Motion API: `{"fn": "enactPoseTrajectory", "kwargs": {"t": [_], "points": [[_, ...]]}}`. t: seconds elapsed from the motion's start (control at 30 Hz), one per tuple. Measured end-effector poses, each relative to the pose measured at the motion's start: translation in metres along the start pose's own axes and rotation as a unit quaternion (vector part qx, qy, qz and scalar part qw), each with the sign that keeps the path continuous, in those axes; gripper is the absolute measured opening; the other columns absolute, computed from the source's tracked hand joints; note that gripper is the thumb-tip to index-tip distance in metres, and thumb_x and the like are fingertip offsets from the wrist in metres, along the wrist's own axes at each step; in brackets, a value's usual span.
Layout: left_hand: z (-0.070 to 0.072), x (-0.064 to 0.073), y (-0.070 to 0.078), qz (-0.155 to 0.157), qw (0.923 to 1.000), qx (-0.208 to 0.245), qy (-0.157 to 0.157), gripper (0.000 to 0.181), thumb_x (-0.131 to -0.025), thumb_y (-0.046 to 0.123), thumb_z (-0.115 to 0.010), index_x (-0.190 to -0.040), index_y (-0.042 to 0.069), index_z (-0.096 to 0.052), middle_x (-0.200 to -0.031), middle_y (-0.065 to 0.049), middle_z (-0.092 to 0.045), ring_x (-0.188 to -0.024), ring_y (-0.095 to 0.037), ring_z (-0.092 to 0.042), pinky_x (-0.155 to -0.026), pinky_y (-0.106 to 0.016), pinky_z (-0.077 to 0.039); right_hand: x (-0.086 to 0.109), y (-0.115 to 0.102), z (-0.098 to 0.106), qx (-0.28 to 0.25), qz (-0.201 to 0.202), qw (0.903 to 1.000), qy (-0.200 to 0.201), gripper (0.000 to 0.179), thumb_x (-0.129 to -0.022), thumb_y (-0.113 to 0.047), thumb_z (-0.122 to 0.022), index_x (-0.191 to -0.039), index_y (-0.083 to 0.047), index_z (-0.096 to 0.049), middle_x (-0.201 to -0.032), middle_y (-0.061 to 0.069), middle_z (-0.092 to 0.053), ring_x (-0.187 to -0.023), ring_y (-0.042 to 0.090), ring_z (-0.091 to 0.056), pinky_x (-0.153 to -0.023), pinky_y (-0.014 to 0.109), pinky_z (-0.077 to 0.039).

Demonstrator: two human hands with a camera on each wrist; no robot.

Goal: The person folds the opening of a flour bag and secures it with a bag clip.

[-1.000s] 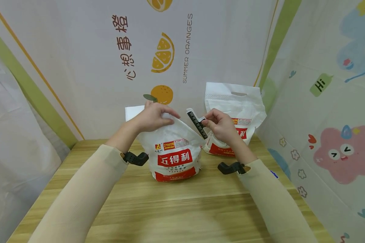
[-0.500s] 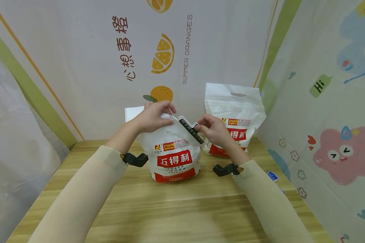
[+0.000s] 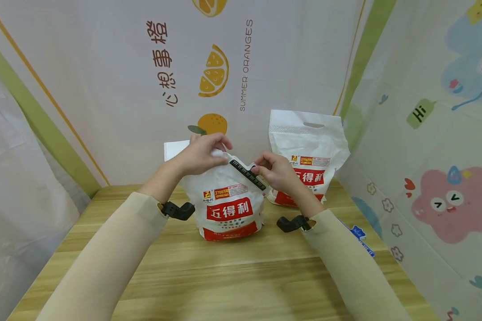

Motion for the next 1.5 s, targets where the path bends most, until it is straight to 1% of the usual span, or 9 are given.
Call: {"fn": "enactPoseTrajectory", "kwargs": {"t": [0.27,0.53,0.73,0.83,0.93,1.07,1.23,1.3,1.5], "points": [[-0.001,0.001,0.0,-0.013,0.9999,0.003,0.001,0.029,-0.1,0.013,-0.078,-0.127,0.009,-0.069,-0.112,-0.01,-0.079,-0.113,-0.03,-0.065,-0.113,-0.054,-0.023,0.0,0.003,-0.004,0.003,0.013,0.9999,0.0,0.009,-0.103,-0.011,-0.077,-0.109,-0.007,-0.072,-0.102,0.012,-0.079,-0.088,0.025,-0.067,-0.079,0.034,-0.055],[-0.001,-0.003,0.004,-0.023,0.9997,0.01,0.008,0.026,-0.102,0.013,-0.074,-0.128,0.008,-0.069,-0.108,-0.009,-0.079,-0.114,-0.029,-0.066,-0.112,-0.054,-0.023,-0.002,0.004,-0.005,0.008,0.007,0.9999,-0.003,0.011,-0.102,-0.013,-0.078,-0.11,-0.007,-0.072,-0.101,0.011,-0.079,-0.087,0.024,-0.068,-0.079,0.033,-0.054],[0.0,-0.004,0.006,-0.012,0.9999,0.005,0.007,0.028,-0.103,0.014,-0.075,-0.129,0.008,-0.069,-0.109,-0.01,-0.078,-0.115,-0.03,-0.064,-0.112,-0.053,-0.024,0.0,0.006,-0.002,-0.006,0.0,0.9997,-0.023,0.019,-0.103,-0.016,-0.078,-0.118,-0.008,-0.071,-0.103,0.01,-0.077,-0.089,0.023,-0.069,-0.082,0.034,-0.057],[-0.001,-0.003,0.005,-0.009,0.9999,0.004,0.008,0.026,-0.103,0.015,-0.075,-0.128,0.01,-0.07,-0.11,-0.009,-0.079,-0.114,-0.03,-0.064,-0.112,-0.054,-0.024,0.003,0.008,0.0,-0.017,-0.002,0.9994,-0.031,0.026,-0.103,-0.02,-0.079,-0.124,-0.008,-0.072,-0.108,0.012,-0.079,-0.094,0.025,-0.073,-0.086,0.038,-0.06],[0.0,-0.001,0.007,-0.011,0.9999,0.0,0.008,0.023,-0.103,0.017,-0.075,-0.125,0.012,-0.073,-0.111,-0.008,-0.08,-0.113,-0.029,-0.065,-0.112,-0.054,-0.024,0.009,0.014,0.003,-0.015,-0.008,0.9993,-0.032,0.037,-0.103,-0.026,-0.079,-0.136,-0.011,-0.071,-0.121,0.013,-0.079,-0.105,0.029,-0.075,-0.093,0.044,-0.062],[-0.001,0.003,0.007,-0.016,0.9997,-0.014,0.007,0.021,-0.102,0.019,-0.076,-0.121,0.012,-0.076,-0.113,-0.007,-0.081,-0.113,-0.029,-0.068,-0.112,-0.055,-0.025,0.024,0.035,0.005,-0.006,-0.032,0.999,-0.03,0.043,-0.105,-0.03,-0.075,-0.144,-0.014,-0.068,-0.134,0.011,-0.076,-0.117,0.03,-0.073,-0.099,0.046,-0.061],[-0.004,0.003,0.007,-0.027,0.9993,-0.026,0.003,0.018,-0.103,0.021,-0.076,-0.117,0.011,-0.081,-0.113,-0.006,-0.083,-0.11,-0.028,-0.07,-0.112,-0.055,-0.025,0.042,0.071,0.003,0.021,-0.069,0.9967,-0.037,0.028,-0.106,-0.026,-0.073,-0.13,-0.012,-0.076,-0.124,0.01,-0.079,-0.108,0.025,-0.073,-0.092,0.037,-0.06],[-0.004,0.002,0.009,-0.031,0.9991,-0.029,0.005,0.017,-0.103,0.022,-0.076,-0.116,0.011,-0.081,-0.111,-0.006,-0.083,-0.109,-0.028,-0.07,-0.112,-0.055,-0.025,0.047,0.08,0.0,0.026,-0.077,0.9957,-0.044,0.024,-0.106,-0.026,-0.073,-0.124,-0.011,-0.078,-0.119,0.009,-0.08,-0.105,0.023,-0.073,-0.09,0.034,-0.059],[-0.002,-0.003,0.017,-0.044,0.997,-0.056,0.03,0.013,-0.103,0.019,-0.076,-0.11,0.011,-0.083,-0.106,-0.004,-0.084,-0.106,-0.027,-0.071,-0.109,-0.055,-0.024,0.05,0.078,-0.005,0.004,-0.074,0.9972,-0.015,0.009,-0.104,-0.021,-0.077,-0.107,-0.013,-0.079,-0.102,0.005,-0.079,-0.09,0.022,-0.065,-0.08,0.032,-0.055]]}}
Point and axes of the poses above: each hand's wrist, its own x-axis away from the middle knuckle, its own z-axis out of the back of the hand, y = z × x, the point moved 5 cm from there along -x, towards the middle knuckle
